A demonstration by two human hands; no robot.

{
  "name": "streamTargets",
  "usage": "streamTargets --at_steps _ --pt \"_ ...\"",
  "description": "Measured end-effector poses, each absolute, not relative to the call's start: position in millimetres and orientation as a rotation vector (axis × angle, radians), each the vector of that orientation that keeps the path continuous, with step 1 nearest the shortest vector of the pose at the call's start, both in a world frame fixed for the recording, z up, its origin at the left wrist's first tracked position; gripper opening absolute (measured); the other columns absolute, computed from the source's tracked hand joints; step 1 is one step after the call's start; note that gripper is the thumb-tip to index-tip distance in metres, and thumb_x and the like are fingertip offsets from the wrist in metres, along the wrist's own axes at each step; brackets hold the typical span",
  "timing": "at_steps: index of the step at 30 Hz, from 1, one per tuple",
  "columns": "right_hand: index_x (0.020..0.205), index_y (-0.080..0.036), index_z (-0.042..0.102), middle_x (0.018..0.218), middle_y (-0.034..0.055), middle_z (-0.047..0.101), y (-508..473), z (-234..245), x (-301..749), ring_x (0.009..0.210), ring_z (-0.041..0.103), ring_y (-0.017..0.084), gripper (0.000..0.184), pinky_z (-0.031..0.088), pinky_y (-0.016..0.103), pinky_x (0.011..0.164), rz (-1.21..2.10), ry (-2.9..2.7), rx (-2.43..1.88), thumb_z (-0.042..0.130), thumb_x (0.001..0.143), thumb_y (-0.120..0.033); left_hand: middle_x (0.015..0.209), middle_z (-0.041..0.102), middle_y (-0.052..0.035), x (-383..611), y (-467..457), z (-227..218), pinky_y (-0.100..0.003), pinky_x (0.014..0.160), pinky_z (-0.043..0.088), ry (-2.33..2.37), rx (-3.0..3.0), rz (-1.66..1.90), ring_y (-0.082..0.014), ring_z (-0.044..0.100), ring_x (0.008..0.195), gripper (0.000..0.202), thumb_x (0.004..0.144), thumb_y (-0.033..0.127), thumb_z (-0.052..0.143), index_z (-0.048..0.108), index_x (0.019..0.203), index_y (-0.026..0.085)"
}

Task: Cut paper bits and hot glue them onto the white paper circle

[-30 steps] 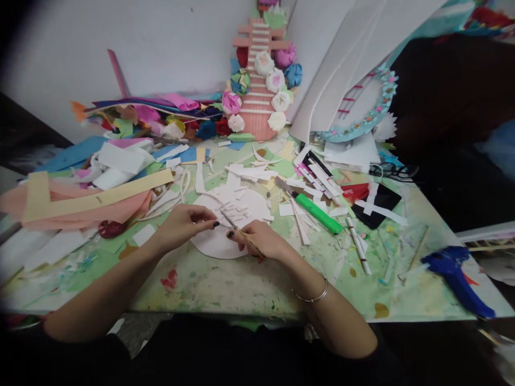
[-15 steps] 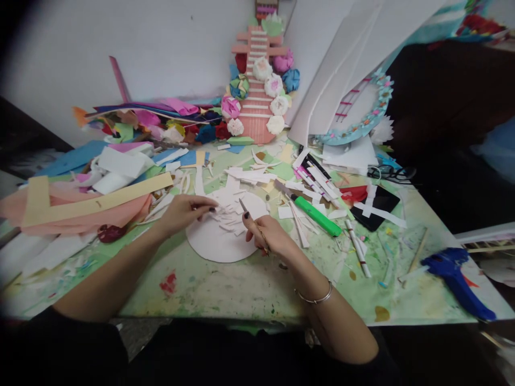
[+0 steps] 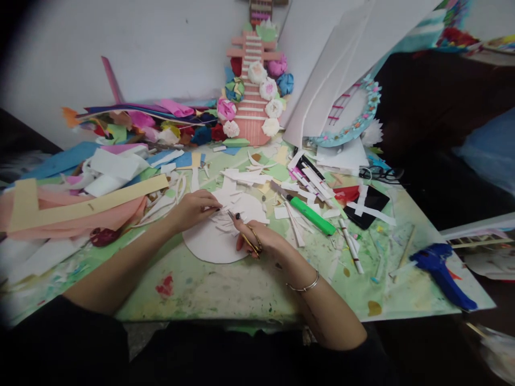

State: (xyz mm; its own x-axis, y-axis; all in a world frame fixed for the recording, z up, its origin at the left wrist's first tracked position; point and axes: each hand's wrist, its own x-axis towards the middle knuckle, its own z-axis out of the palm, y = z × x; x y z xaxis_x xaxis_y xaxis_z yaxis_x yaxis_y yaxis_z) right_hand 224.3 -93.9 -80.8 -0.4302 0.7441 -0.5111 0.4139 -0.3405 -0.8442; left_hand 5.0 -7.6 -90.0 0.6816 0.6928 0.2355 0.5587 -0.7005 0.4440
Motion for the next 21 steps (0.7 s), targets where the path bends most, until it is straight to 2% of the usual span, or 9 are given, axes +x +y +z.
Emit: streamTargets --at_steps 9,16,21 --pt "0.066 -0.012 0.062 0.039 -0.002 0.043 -94.7 -84.6 221.2 0.03 0.041 0.009 0.082 0.033 0.022 0.037 1.859 -1.588 -1.478 0.021 0.08 -0.082 0.089 0.071 -0.0075 2.3 -21.3 -86.9 -0.023 0.062 0.047 1.071 2.45 0.808 -0.0124 0.059 0.067 0.021 0.083 0.026 0.054 0.073 0.085 0.019" --pt "0.064 -0.013 0.059 0.036 -0.0025 0.041 -98.5 -76.1 221.8 0.028 0.039 0.008 0.083 0.033 0.022 0.035 1.998 -1.419 -1.475 0.018 0.079 -0.084 0.088 0.071 -0.0075 -0.9 -21.6 -83.2 -0.023 0.06 0.047 1.266 2.402 0.936 -0.0114 0.058 0.064 0.02 0.083 0.028 0.055 0.073 0.084 0.018" --pt "0.063 -0.013 0.058 0.034 -0.0026 0.04 -98.4 -75.4 221.5 0.027 0.04 0.009 0.085 0.033 0.021 0.033 2.013 -1.364 -1.421 0.014 0.078 -0.084 0.087 0.071 -0.0078 3.5 -26.8 -81.0 -0.021 0.058 0.046 1.139 2.436 0.946 -0.0107 0.058 0.064 0.019 0.084 0.026 0.056 0.073 0.085 0.017"
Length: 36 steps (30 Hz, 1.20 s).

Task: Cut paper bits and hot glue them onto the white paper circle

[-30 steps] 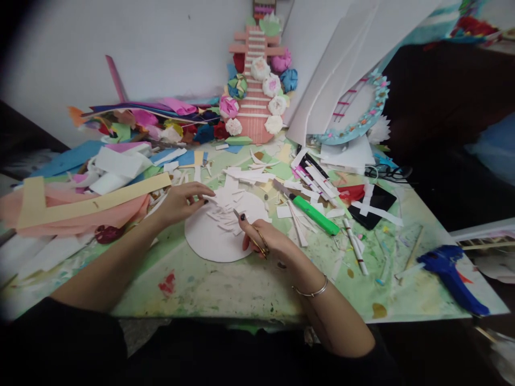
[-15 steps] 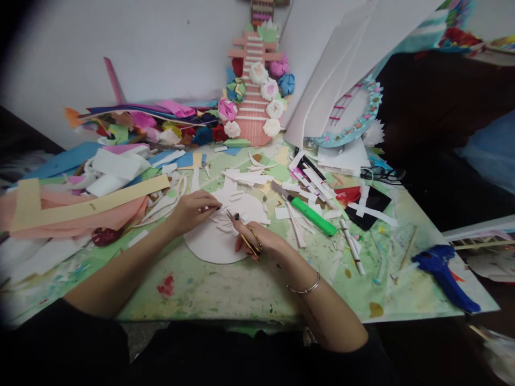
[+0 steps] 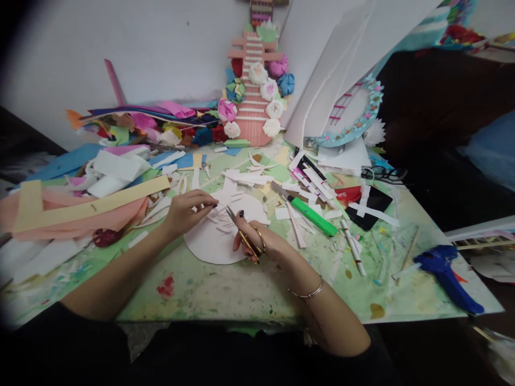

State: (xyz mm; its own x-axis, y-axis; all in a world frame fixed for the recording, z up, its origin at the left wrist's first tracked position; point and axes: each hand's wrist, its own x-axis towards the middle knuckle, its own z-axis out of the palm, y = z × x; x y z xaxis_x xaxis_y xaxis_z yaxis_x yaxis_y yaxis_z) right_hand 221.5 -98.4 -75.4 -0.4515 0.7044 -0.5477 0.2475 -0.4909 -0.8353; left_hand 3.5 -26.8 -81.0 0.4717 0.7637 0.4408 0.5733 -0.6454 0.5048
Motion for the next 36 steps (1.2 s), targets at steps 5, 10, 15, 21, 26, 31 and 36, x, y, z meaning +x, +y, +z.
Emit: streamTargets --at_steps 5,10,15,21,26,31,36 --pt "0.061 -0.014 0.056 0.034 -0.0044 0.038 -98.4 -84.9 221.4 0.026 0.037 0.007 0.077 0.028 0.02 0.032 1.903 -1.404 -1.398 0.027 0.078 -0.084 0.083 0.071 -0.0075 8.2 -29.7 -86.8 -0.018 0.053 0.045 0.84 2.496 1.044 -0.0101 0.058 0.065 0.016 0.085 0.02 0.058 0.073 0.086 0.016" --pt "0.06 -0.014 0.054 0.034 -0.0064 0.034 -101.0 -82.9 224.2 0.026 0.031 0.005 0.074 0.024 0.02 0.032 1.803 -1.414 -1.421 0.032 0.078 -0.082 0.101 0.07 -0.0101 -14.6 -8.8 -92.2 -0.021 0.057 0.05 0.841 2.467 0.886 -0.0133 0.063 0.075 0.032 0.082 0.019 0.056 0.066 0.112 0.016" --pt "0.058 -0.014 0.055 0.034 -0.0035 0.037 -101.8 -75.0 223.0 0.027 0.036 0.007 0.081 0.031 0.022 0.035 1.834 -1.414 -1.474 0.018 0.079 -0.084 0.118 0.066 -0.0113 -57.5 37.8 -102.8 -0.045 0.098 0.043 1.134 2.712 0.599 -0.0247 0.057 0.11 0.048 0.075 0.007 0.041 0.065 0.116 0.015" --pt "0.062 -0.015 0.055 0.034 -0.0036 0.037 -101.6 -77.9 222.3 0.027 0.035 0.008 0.083 0.032 0.023 0.035 1.864 -1.415 -1.46 0.013 0.078 -0.085 0.123 0.063 -0.0115 -73.2 62.6 -114.3 -0.05 0.102 0.033 1.137 2.886 0.382 -0.0285 0.044 0.124 0.035 0.083 0.011 0.041 0.07 0.102 0.019" --pt "0.066 -0.015 0.055 0.038 -0.0041 0.037 -103.6 -74.6 225.9 0.03 0.035 0.008 0.082 0.031 0.023 0.038 1.855 -1.479 -1.377 0.012 0.08 -0.083 0.124 0.061 -0.0127 -68.6 56.3 -96.9 -0.05 0.1 0.032 1.118 2.942 0.42 -0.0295 0.04 0.129 0.029 0.089 0.015 0.042 0.061 0.111 0.017" --pt "0.072 -0.015 0.055 0.045 -0.003 0.043 -106.7 -66.3 229.2 0.038 0.042 0.008 0.076 0.034 0.023 0.044 1.765 -1.683 -1.211 0.017 0.083 -0.079 0.103 0.065 -0.0122 -54.0 19.3 -58.1 -0.043 0.093 0.035 0.956 3.072 0.493 -0.0247 0.055 0.101 0.024 0.093 0.024 0.044 0.062 0.108 0.018" --pt "0.076 -0.015 0.055 0.046 -0.004 0.044 -108.8 -67.0 228.1 0.04 0.044 0.009 0.07 0.035 0.022 0.046 1.685 -1.734 -1.196 0.023 0.085 -0.077 0.096 0.064 -0.0084 -51.3 -25.6 -37.8 -0.036 0.081 0.035 0.883 3.177 0.275 -0.02 0.054 0.085 0.027 0.095 0.017 0.039 0.062 0.109 0.021"
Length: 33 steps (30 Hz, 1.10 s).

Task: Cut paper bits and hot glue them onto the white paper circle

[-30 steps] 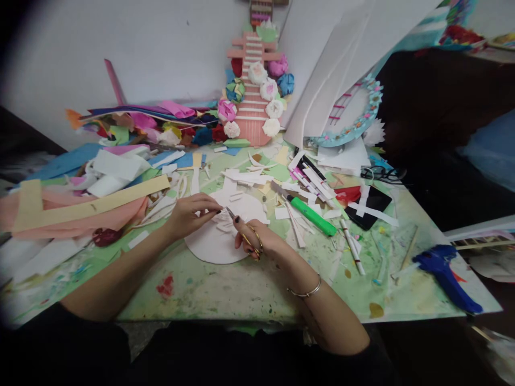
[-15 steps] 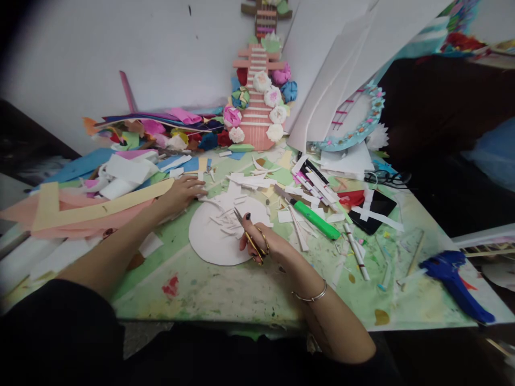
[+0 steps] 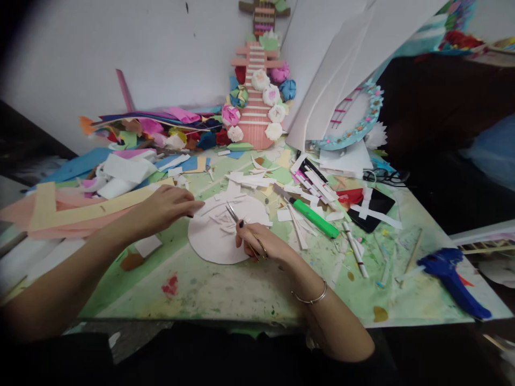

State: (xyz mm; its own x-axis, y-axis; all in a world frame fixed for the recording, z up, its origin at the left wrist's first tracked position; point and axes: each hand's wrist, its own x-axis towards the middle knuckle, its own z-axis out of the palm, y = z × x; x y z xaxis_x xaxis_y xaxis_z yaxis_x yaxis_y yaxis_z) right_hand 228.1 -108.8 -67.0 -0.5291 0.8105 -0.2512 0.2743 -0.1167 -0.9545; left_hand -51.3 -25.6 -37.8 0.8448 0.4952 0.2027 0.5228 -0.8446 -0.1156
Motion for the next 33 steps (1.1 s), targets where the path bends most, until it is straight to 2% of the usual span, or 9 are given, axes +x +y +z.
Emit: streamTargets --at_steps 3,6,10,15,20,26,33 --pt "0.072 -0.015 0.055 0.045 -0.0039 0.043 -107.9 -73.0 227.1 0.037 0.044 0.008 0.07 0.035 0.022 0.043 1.707 -1.669 -1.314 0.023 0.086 -0.075 0.099 0.063 -0.0072 -58.3 -42.4 -39.2 -0.033 0.076 0.035 -0.78 -2.896 -0.155 -0.0194 0.054 0.085 0.035 0.095 0.012 0.034 0.06 0.115 0.024" --pt "0.067 -0.015 0.055 0.041 -0.0038 0.042 -107.0 -77.8 226.6 0.033 0.042 0.008 0.073 0.034 0.021 0.039 1.715 -1.644 -1.371 0.023 0.084 -0.078 0.103 0.062 -0.0071 -63.5 -53.9 -41.6 -0.033 0.077 0.036 -0.79 -2.946 -0.102 -0.0203 0.054 0.089 0.038 0.096 0.012 0.031 0.058 0.119 0.025" --pt "0.061 -0.015 0.052 0.038 -0.0043 0.039 -108.5 -77.0 226.4 0.029 0.039 0.008 0.074 0.03 0.02 0.033 1.767 -1.639 -1.388 0.03 0.077 -0.084 0.105 0.061 -0.0087 -64.2 -65.9 -39.8 -0.034 0.08 0.037 -0.85 -2.98 -0.077 -0.0213 0.054 0.092 0.038 0.098 0.017 0.028 0.056 0.123 0.023" --pt "0.059 -0.014 0.053 0.039 -0.0035 0.04 -111.4 -73.3 223.4 0.029 0.039 0.007 0.073 0.03 0.02 0.03 1.825 -1.611 -1.461 0.037 0.073 -0.084 0.102 0.064 -0.011 -63.6 -74.5 -39.3 -0.032 0.074 0.041 -0.824 -2.987 -0.132 -0.0217 0.056 0.09 0.04 0.1 0.024 0.024 0.059 0.118 0.02" --pt "0.061 -0.015 0.054 0.041 -0.0027 0.042 -110.5 -77.0 223.4 0.03 0.04 0.008 0.073 0.03 0.02 0.032 1.755 -1.629 -1.509 0.032 0.078 -0.082 0.096 0.065 -0.0115 -68.3 -72.7 -47.4 -0.031 0.07 0.042 -0.816 -2.912 -0.258 -0.0215 0.058 0.085 0.036 0.099 0.036 0.033 0.062 0.11 0.018" --pt "0.066 -0.015 0.055 0.043 -0.001 0.046 -110.2 -77.0 224.5 0.035 0.046 0.01 0.076 0.037 0.023 0.04 1.846 -1.662 -1.428 0.016 0.085 -0.078 0.094 0.064 -0.0113 -73.4 -65.0 -49.5 -0.032 0.072 0.042 -0.962 -2.875 -0.273 -0.0216 0.057 0.085 0.031 0.097 0.029 0.037 0.062 0.11 0.016" --pt "0.072 -0.014 0.056 0.047 -0.0008 0.048 -111.5 -76.3 220.4 0.04 0.046 0.009 0.073 0.039 0.023 0.045 1.814 -1.794 -1.258 0.018 0.087 -0.075 0.093 0.063 -0.0094 -57.7 -65.8 -44.4 -0.03 0.07 0.04 -0.859 -2.882 -0.233 -0.0195 0.055 0.082 0.033 0.098 0.033 0.037 0.064 0.108 0.016"
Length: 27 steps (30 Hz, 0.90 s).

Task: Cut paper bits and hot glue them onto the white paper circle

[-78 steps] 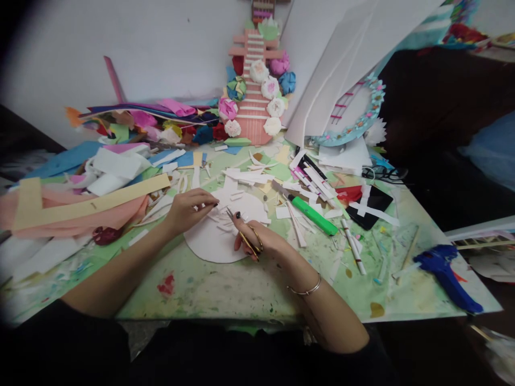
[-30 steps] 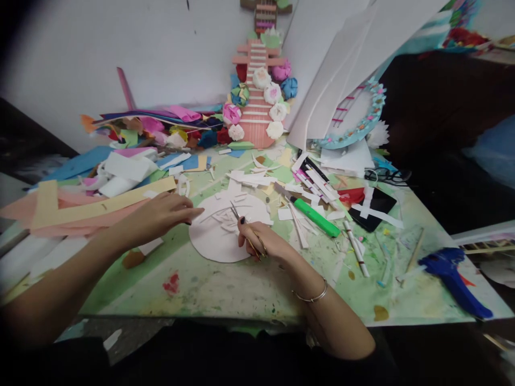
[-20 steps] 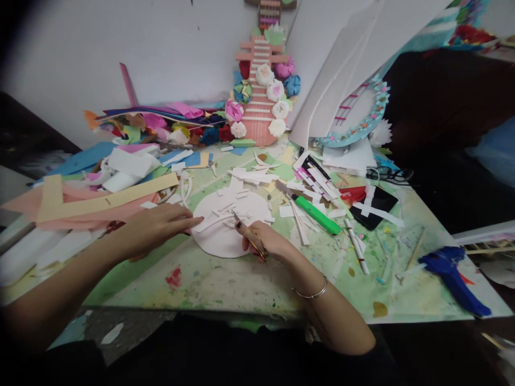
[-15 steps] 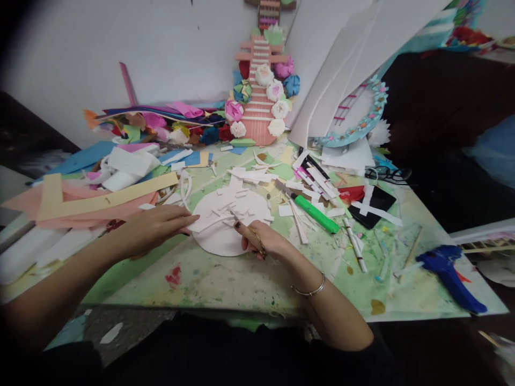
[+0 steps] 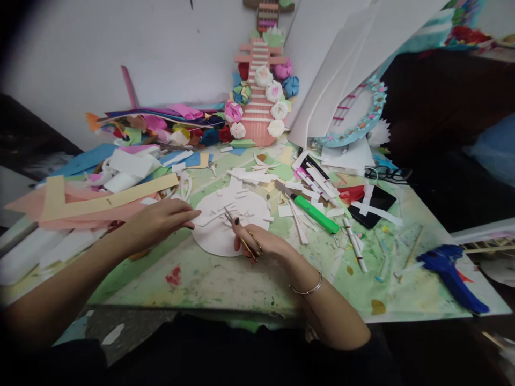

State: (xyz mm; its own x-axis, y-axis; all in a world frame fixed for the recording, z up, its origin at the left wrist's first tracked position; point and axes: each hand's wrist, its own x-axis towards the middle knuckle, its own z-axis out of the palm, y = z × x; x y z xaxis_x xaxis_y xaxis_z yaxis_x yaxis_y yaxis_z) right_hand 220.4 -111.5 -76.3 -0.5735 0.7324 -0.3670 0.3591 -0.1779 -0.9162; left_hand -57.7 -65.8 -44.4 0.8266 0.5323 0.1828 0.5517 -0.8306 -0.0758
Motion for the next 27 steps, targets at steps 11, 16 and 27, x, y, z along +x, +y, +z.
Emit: streamTargets --at_steps 11,16,27 --pt "0.062 -0.016 0.052 0.041 -0.0047 0.04 -112.4 -83.5 219.2 0.03 0.039 0.007 0.068 0.029 0.02 0.031 1.825 -1.589 -1.414 0.039 0.076 -0.081 0.08 0.065 -0.0074 -51.1 -65.1 -46.9 -0.023 0.054 0.037 -0.762 -2.925 -0.372 -0.0142 0.056 0.067 0.032 0.095 0.04 0.045 0.069 0.103 0.02" --pt "0.064 -0.016 0.052 0.041 -0.0032 0.042 -109.0 -80.6 221.6 0.032 0.042 0.009 0.074 0.032 0.022 0.036 1.804 -1.559 -1.426 0.024 0.08 -0.082 0.094 0.067 -0.0095 -59.3 -63.6 -50.5 -0.026 0.068 0.048 -0.941 -2.996 -0.415 -0.0162 0.062 0.08 0.035 0.098 0.033 0.037 0.065 0.113 0.019" --pt "0.072 -0.016 0.054 0.044 -0.0026 0.047 -112.0 -77.9 211.9 0.036 0.047 0.009 0.077 0.036 0.021 0.04 1.957 -1.599 -1.181 0.015 0.082 -0.081 0.099 0.07 -0.0101 -42.8 -79.2 -52.8 -0.026 0.077 0.05 -1.103 -3.112 -0.581 -0.0173 0.066 0.089 0.033 0.097 0.029 0.036 0.064 0.108 0.015"
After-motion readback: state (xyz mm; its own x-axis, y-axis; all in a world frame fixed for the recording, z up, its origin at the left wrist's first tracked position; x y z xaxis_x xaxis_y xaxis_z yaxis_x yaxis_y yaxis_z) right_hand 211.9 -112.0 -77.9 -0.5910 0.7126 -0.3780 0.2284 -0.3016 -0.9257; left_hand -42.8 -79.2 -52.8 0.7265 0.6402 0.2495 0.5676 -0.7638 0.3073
